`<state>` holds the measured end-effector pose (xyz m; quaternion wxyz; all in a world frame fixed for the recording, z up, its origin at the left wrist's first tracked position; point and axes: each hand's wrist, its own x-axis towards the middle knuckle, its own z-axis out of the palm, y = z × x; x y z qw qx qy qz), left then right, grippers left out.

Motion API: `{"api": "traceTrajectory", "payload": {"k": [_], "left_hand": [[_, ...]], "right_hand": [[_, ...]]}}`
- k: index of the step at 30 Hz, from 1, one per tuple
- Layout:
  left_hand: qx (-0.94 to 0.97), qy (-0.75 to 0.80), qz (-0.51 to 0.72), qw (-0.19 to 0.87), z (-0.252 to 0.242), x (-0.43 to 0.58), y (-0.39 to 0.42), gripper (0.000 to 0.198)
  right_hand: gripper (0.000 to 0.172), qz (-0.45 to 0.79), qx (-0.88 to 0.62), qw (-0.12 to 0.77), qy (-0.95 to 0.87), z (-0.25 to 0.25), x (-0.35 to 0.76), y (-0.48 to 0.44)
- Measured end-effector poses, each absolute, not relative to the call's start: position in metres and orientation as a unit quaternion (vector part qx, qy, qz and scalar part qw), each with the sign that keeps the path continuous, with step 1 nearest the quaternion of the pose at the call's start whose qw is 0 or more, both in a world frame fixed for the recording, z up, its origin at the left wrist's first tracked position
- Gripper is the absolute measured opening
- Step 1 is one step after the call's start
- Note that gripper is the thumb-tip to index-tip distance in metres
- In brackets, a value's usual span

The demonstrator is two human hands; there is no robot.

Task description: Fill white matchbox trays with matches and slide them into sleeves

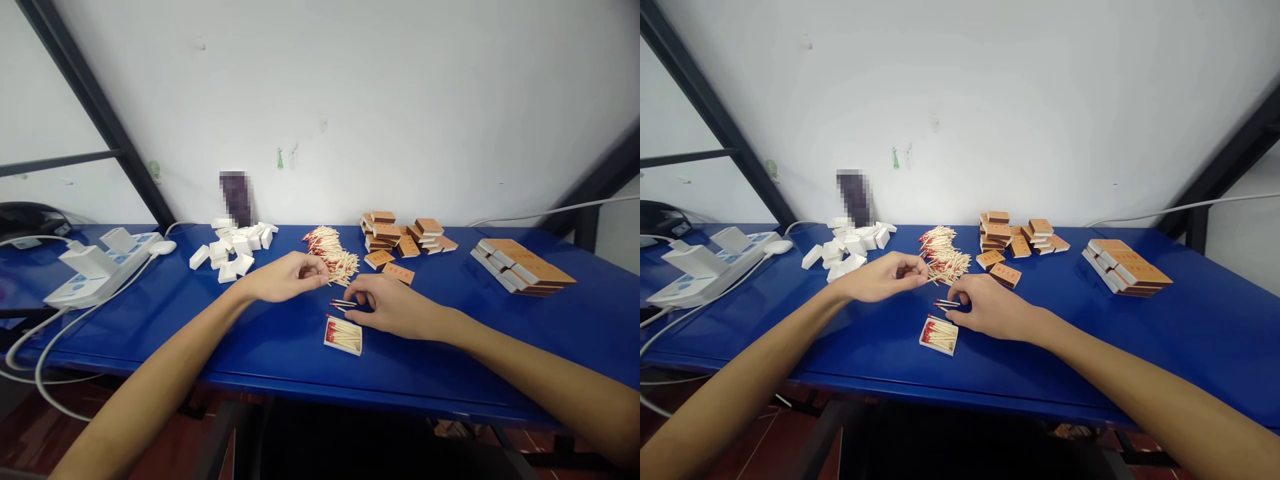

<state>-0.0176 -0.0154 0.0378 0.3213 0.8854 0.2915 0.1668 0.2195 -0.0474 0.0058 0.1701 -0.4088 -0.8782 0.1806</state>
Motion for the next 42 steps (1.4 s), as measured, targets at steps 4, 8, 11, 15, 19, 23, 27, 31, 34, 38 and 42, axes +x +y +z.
{"api": "traceTrajectory", "payload": {"k": [4, 8, 11, 15, 19, 23, 27, 31, 34, 38, 42], "left_hand": [[0.886, 0.237, 0.109, 0.383, 0.04, -0.007, -0.027, 0.02], [0.91, 0.212, 0.076, 0.348, 0.035, 0.004, -0.033, 0.014], [0.916, 0.205, 0.091, 0.332, 0.032, 0.004, -0.03, 0.012], [0.925, 0.223, 0.144, 0.271, 0.03, -0.004, -0.023, 0.01], [0.938, 0.235, 0.101, 0.235, 0.028, -0.01, -0.018, 0.014], [0.942, 0.22, 0.083, 0.239, 0.026, -0.009, -0.018, 0.014], [0.944, 0.208, 0.073, 0.244, 0.023, -0.005, -0.017, 0.01], [0.942, 0.234, 0.077, 0.228, 0.022, -0.005, -0.016, 0.012], [0.93, 0.258, 0.127, 0.228, 0.026, -0.006, -0.018, 0.012], [0.915, 0.243, 0.157, 0.281, 0.034, -0.003, -0.029, 0.011], [0.928, 0.211, 0.124, 0.282, 0.031, 0.003, -0.035, 0.005]], "right_hand": [[0.011, 0.203, -0.399, 0.156, -0.88, 0.006, 0.219, -0.045], [0.009, 0.249, -0.414, 0.11, -0.869, 0.012, 0.226, -0.042], [0.01, 0.279, -0.43, 0.068, -0.856, 0.018, 0.232, -0.041], [0.01, 0.265, -0.446, 0.035, -0.854, 0.023, 0.236, -0.044], [0.005, 0.208, -0.45, 0.021, -0.868, 0.027, 0.233, -0.049], [0.004, 0.175, -0.455, 0.014, -0.873, 0.03, 0.23, -0.052], [0.006, 0.156, -0.451, -0.002, -0.879, 0.032, 0.232, -0.051], [0.004, 0.164, -0.449, 0.002, -0.878, 0.031, 0.233, -0.05], [0.003, 0.153, -0.455, 0.012, -0.877, 0.03, 0.231, -0.048], [0.004, 0.153, -0.451, 0.016, -0.879, 0.028, 0.233, -0.045], [0.004, 0.166, -0.45, 0.036, -0.877, 0.025, 0.237, -0.041]]}}
